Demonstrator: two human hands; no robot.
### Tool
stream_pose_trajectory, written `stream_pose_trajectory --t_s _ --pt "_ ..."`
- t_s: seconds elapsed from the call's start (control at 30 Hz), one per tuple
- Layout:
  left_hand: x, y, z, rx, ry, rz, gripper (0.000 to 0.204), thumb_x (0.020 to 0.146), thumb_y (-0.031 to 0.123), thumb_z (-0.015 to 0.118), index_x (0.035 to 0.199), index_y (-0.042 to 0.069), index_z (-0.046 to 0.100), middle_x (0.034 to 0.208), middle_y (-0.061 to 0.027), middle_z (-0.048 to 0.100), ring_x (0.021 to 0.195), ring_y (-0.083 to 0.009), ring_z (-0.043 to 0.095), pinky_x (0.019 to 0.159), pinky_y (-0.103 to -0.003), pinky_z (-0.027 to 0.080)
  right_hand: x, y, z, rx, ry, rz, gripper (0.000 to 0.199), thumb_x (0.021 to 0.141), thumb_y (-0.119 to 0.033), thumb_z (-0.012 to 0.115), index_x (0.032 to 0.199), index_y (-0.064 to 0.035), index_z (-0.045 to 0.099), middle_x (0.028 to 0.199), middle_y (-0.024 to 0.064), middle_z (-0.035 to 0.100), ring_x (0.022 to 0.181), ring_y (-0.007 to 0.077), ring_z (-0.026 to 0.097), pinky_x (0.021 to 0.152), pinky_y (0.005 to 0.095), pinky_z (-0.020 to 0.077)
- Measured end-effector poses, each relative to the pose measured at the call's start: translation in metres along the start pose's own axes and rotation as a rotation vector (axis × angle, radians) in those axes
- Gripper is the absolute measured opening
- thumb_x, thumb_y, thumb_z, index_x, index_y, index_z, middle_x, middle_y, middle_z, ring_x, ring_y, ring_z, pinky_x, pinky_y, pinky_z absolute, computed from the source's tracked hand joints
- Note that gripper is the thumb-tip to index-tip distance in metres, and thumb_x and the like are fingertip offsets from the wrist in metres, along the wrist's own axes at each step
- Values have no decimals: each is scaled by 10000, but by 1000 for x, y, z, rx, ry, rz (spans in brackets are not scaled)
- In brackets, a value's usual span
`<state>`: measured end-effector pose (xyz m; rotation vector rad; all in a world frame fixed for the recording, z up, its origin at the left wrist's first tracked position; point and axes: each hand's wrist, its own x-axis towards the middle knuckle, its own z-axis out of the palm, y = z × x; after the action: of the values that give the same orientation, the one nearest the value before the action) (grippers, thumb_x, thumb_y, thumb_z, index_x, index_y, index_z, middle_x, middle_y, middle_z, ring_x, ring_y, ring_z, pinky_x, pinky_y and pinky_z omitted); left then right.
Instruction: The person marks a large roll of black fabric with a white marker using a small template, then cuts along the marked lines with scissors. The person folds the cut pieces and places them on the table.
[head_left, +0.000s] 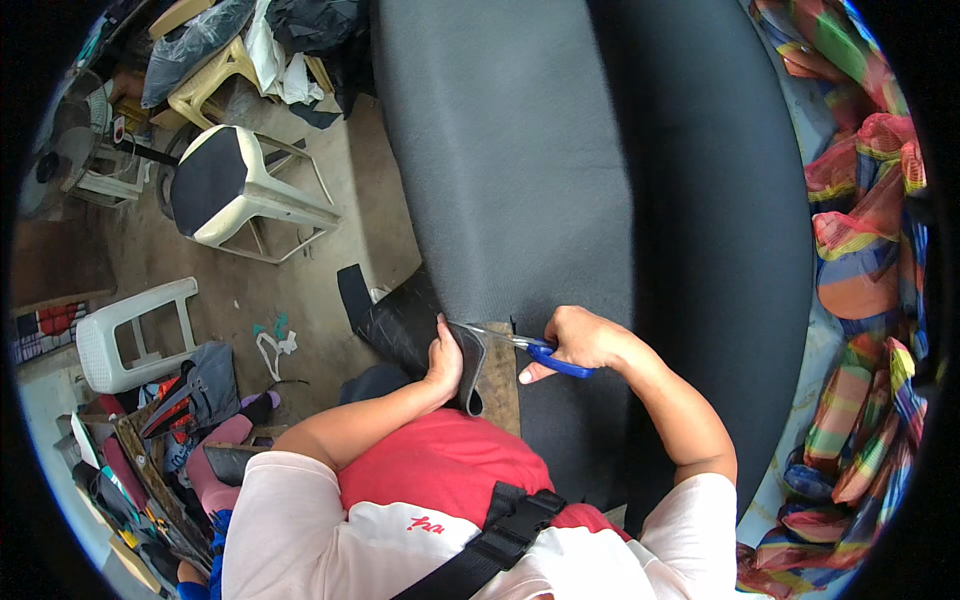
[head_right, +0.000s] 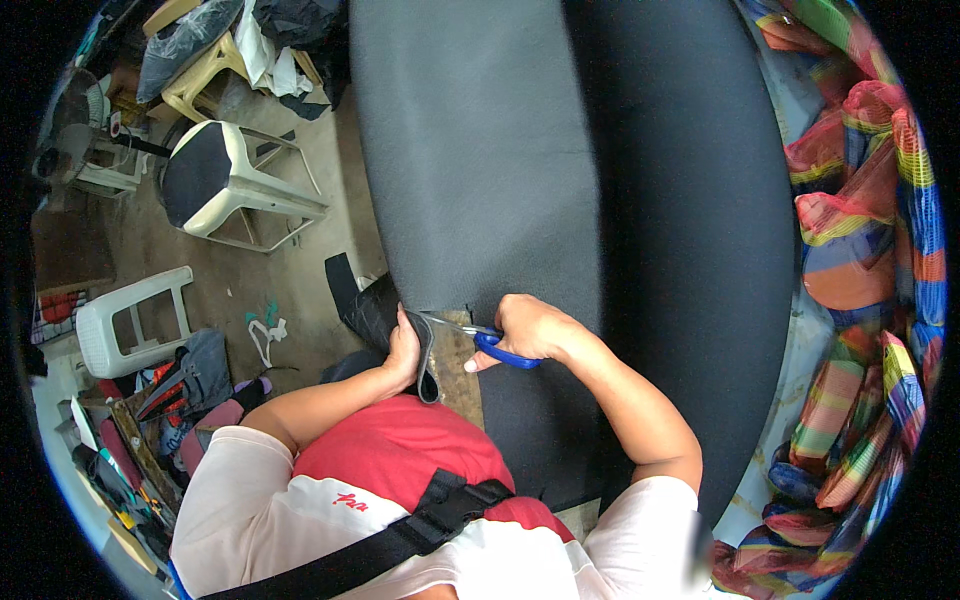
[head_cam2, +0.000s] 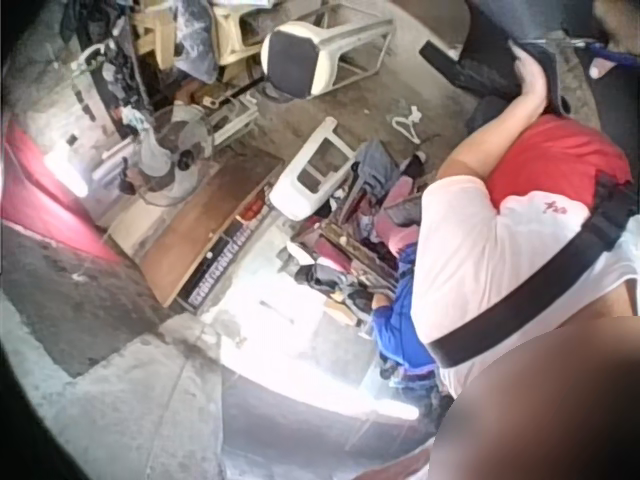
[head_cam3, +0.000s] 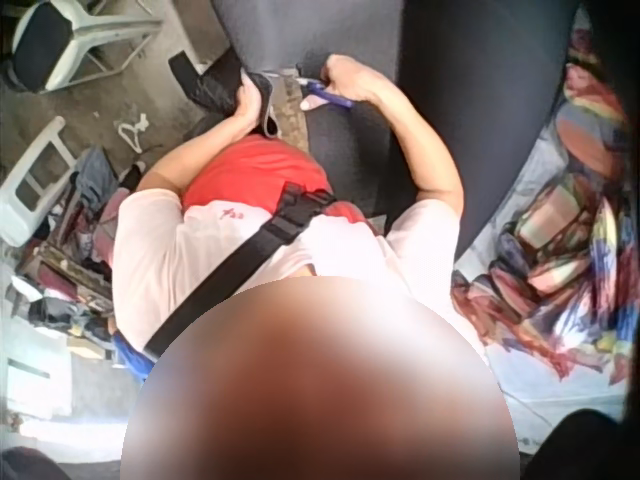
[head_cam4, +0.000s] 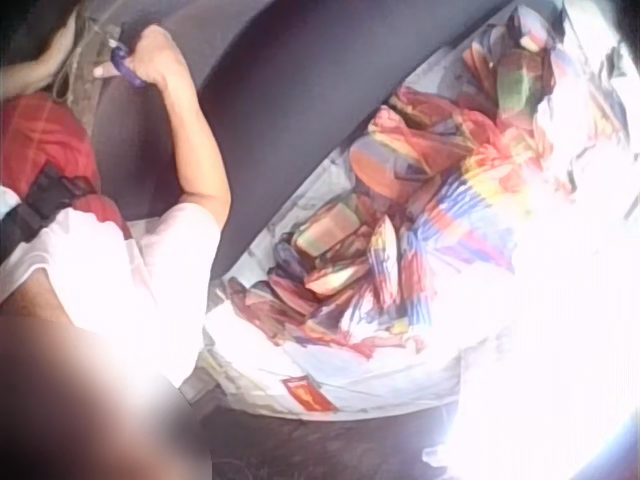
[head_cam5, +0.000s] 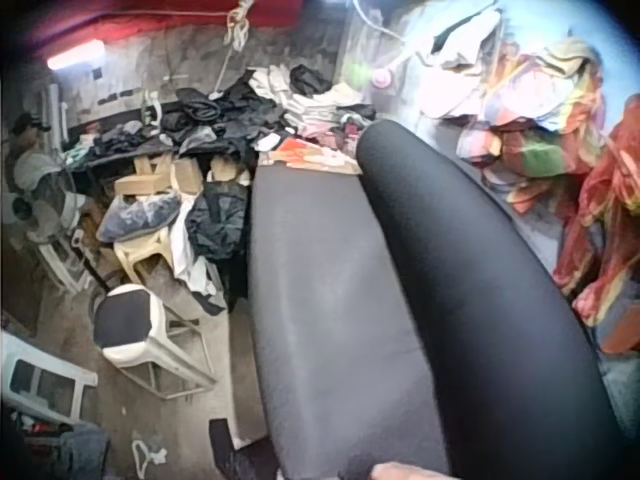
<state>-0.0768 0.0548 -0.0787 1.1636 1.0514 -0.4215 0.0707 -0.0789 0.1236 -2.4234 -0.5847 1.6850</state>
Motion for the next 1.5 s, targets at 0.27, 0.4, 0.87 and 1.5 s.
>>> stream_pose_trajectory --t_s 0.27,0.4,0.87,1.5 --pt "-29 37 -59 -179 -6 145 415 955 346 460 706 29 560 611 -3 536 588 -79 425 569 -255 398 3 4 4 90 -13 -37 691 576 -615 756 659 59 633 532 114 526 552 228 556 547 366 452" --pt "-67 60 -82 -30 -103 84 317 914 308 551 714 80 460 581 -3 476 453 -95 478 442 -261 454 5 8 6 160 -63 -77 640 598 -600 753 658 29 649 526 64 510 526 171 521 502 323 422" --pt "-72 66 -87 -232 -285 -95 286 912 263 557 715 90 442 604 -18 476 547 -149 545 601 -349 538 27 38 -6 332 -319 -119 549 644 -539 758 774 -18 647 614 5 542 564 98 516 505 246 411" --pt "-73 54 -83 -130 -228 90 258 885 232 606 739 86 451 576 -12 502 498 -104 519 521 -269 508 48 -4 -10 61 -178 -149 758 523 -645 760 797 57 675 660 128 616 619 242 607 559 363 474"
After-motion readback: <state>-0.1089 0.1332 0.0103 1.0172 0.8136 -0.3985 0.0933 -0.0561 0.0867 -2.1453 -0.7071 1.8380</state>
